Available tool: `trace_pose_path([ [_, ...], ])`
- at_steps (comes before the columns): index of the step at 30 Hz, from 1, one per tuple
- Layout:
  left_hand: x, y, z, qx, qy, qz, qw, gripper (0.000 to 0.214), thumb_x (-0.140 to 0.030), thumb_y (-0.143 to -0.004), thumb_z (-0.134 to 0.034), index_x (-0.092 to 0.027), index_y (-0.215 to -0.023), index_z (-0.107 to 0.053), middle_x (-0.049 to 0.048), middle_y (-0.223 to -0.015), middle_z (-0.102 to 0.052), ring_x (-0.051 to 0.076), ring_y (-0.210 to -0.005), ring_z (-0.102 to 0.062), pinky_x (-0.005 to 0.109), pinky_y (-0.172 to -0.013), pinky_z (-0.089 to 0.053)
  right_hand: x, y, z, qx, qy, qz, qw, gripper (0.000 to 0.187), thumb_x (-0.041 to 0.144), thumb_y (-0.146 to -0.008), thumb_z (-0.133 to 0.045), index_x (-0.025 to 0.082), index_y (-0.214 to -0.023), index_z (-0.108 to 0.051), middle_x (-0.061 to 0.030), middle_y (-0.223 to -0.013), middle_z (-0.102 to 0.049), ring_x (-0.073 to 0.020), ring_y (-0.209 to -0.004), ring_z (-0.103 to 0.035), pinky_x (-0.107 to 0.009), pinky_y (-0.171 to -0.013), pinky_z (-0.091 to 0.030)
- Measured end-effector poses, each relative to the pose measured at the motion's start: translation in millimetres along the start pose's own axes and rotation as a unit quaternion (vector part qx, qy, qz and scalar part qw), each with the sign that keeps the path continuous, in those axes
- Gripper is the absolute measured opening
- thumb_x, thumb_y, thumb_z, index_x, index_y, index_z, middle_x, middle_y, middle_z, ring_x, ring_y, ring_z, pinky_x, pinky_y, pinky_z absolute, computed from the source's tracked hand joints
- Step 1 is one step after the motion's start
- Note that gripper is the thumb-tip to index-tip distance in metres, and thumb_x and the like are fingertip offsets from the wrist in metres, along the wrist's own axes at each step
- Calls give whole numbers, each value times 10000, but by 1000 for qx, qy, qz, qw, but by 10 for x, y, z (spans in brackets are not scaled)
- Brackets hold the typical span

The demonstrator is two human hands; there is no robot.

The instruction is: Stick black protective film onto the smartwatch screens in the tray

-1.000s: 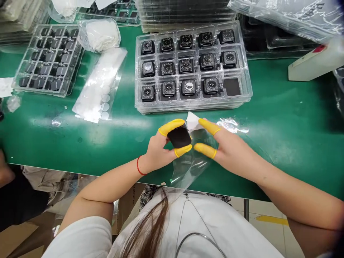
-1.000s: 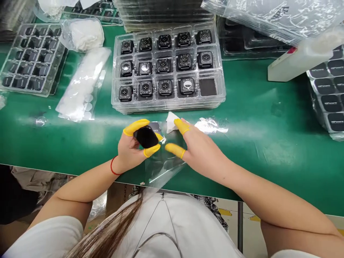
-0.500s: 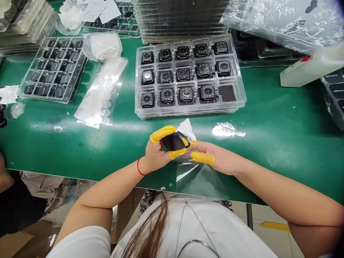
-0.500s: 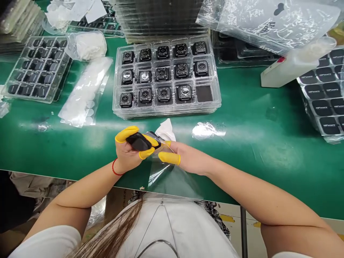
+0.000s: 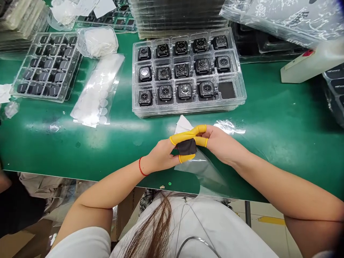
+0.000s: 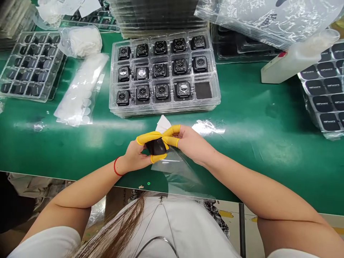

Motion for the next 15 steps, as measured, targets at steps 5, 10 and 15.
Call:
trace_pose_path([
  [5, -44, -8, 20, -33, 38, 117, 992, 554, -361, -817, -724, -229, -1301, -491, 51, -1111, -715, 154, -881, -732, 281, -773, -638, 151, 36, 216, -106, 32, 81, 991, 303, 437, -632, -878, 216, -757, -713, -15, -818, -689, -172, -780, -611, -335, -775, -505],
  [10, -95, -42, 68, -43, 64, 181, 981, 568, -352, -789, -751, -241, -1286, -499, 34, -1080, -708, 151, -864, -728, 291, -777, -647, 303, 110, 372, -142, 63, 127, 980, 240, 408, -664, -867, 244, -757, -719, -9, -820, -673, -184, -784, -607, -354, -759, -506],
  [15, -81, -47, 59, -15, 88, 232, 969, 573, -280, -782, -735, -249, -1297, -488, 25, -1045, -712, 156, -867, -730, 302, -788, -646, 338, 141, 304, -158, 32, 155, 975, 203, 376, -686, -850, 241, -754, -714, 5, -811, -659, -157, -773, -589, -319, -764, -498],
])
Point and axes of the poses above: each hand's wrist, its own y-axis away from the middle knuckle, its own z-axis out of the back of the hand, x = y × z, the point moved 1 cm from there along -y, towards the middle knuckle
